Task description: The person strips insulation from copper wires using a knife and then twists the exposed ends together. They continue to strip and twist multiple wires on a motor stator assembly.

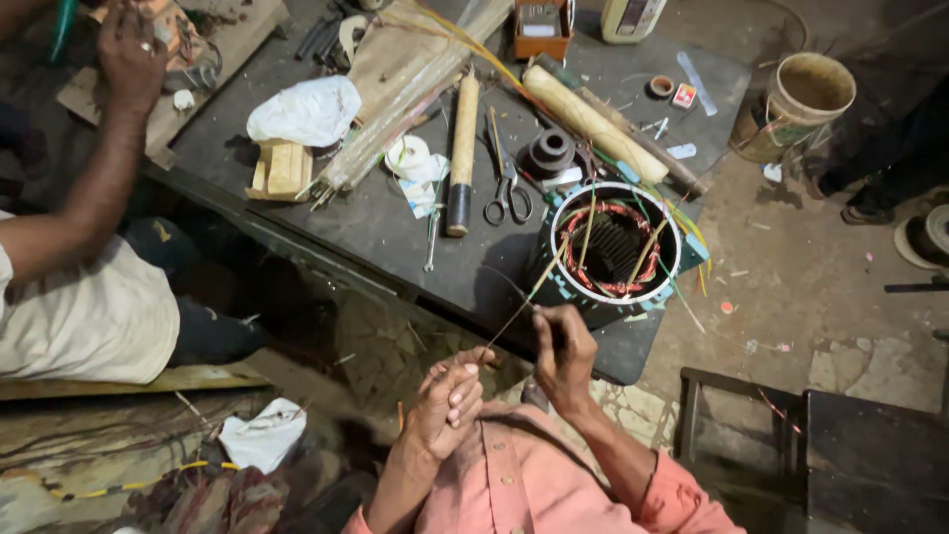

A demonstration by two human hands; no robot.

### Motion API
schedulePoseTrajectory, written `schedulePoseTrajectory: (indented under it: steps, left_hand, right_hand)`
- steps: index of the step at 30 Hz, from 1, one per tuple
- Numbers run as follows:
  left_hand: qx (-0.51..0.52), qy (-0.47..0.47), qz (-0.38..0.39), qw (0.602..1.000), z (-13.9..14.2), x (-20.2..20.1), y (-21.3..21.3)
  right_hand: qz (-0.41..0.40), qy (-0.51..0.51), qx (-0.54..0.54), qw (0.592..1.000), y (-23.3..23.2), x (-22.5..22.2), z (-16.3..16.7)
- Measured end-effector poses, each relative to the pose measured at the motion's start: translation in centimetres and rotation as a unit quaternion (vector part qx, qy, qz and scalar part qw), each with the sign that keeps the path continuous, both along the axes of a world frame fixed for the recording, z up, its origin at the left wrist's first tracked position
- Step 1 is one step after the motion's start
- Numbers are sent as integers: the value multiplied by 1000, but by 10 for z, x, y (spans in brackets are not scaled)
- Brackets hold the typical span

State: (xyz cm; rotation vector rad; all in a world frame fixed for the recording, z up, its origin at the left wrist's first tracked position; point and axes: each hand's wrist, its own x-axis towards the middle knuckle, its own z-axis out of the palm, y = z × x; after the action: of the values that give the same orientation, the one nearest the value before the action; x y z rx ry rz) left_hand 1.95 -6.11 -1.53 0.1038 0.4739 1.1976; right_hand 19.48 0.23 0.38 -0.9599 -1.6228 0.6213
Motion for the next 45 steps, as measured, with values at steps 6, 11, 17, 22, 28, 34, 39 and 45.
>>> schedulePoseTrajectory:
  steps: [6,11,17,22,28,34,39,45]
  left_hand:
    - [1,8,5,1000,-1,-1,2]
    - [-2,47,20,999,20,-4,6]
    - [404,761,160,481,82,-16,14]
    - [550,817,22,175,113,6,18]
    - [544,830,-66,103,106,19,15]
    - [525,833,-26,174,96,10,12]
    - [487,830,-26,272,88,6,14]
    - [439,816,17,375,83,3,5]
  right_hand:
    - [3,-41,35,999,-1,3,0]
    - [72,-71,-1,995,-16,9,0]
    - [88,-19,-307,947,14,102,38]
    - [128,-207,-169,955,44,104,79]
    - [166,-434,-79,882,19,50,87]
    - [157,-352,24,923,18,59,43]
    - [46,-296,-21,954,8,51,40]
    - [-16,-303,-10,953,0,37,44]
